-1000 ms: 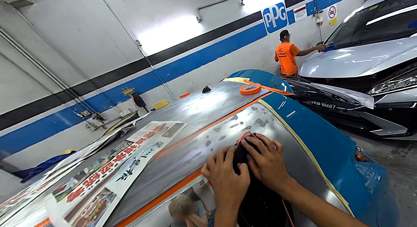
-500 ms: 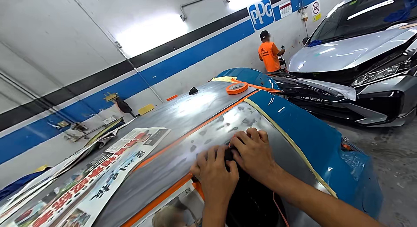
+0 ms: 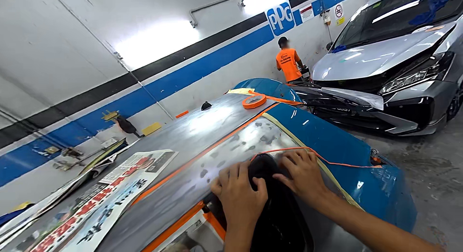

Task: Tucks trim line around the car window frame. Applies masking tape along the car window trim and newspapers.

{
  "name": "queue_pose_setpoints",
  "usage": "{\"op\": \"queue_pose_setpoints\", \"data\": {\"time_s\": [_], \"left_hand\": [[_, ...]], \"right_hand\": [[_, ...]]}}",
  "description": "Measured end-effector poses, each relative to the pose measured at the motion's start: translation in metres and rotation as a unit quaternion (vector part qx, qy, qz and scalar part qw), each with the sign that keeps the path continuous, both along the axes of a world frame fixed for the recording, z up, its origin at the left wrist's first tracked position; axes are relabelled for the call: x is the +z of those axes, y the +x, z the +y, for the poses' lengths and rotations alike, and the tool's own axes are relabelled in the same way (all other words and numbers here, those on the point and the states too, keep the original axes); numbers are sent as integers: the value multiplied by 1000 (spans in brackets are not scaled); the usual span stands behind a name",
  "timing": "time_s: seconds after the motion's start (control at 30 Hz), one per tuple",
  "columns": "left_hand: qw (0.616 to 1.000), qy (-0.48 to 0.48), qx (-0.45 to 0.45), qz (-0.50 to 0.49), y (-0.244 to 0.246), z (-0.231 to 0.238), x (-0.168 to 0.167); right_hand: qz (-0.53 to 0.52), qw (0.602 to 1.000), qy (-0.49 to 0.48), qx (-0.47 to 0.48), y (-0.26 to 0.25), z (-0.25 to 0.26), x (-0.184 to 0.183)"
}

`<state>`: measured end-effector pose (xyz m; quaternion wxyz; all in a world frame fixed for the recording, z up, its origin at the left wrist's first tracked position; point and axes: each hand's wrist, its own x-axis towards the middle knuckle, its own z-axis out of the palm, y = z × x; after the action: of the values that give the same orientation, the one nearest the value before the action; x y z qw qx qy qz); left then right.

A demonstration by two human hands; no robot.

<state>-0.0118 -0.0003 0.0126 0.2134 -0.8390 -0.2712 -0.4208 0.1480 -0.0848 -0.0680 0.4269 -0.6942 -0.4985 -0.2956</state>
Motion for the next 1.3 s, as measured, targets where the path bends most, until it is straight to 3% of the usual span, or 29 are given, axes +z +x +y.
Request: {"op": "queue_pose_setpoints", "data": {"time_s": [0.23, 0.5, 0.6, 0.83, 1.0, 1.1, 1.3], "left_hand": [[999, -16, -36, 33, -8, 7, -2], [998, -16, -44, 38, -9, 5, -1], [998, -6, -36, 50, -1, 2, -2], [996, 4, -34, 77, 11, 9, 3], [993, 46, -35, 104, 17, 8, -1], [991, 57, -49, 114, 14, 10, -4], [981, 38, -101, 162, 23, 19, 14]], "right_hand": [[25, 999, 26, 29, -31, 26, 1], [10, 998, 47, 42, -25, 35, 27], [48, 998, 33, 28, -31, 37, 38], [137, 985, 27, 99, -24, 29, 46], [203, 978, 5, 39, -36, 24, 50], [217, 976, -14, 0, -37, 19, 43], [228, 973, 0, 28, -38, 6, 14]]}}
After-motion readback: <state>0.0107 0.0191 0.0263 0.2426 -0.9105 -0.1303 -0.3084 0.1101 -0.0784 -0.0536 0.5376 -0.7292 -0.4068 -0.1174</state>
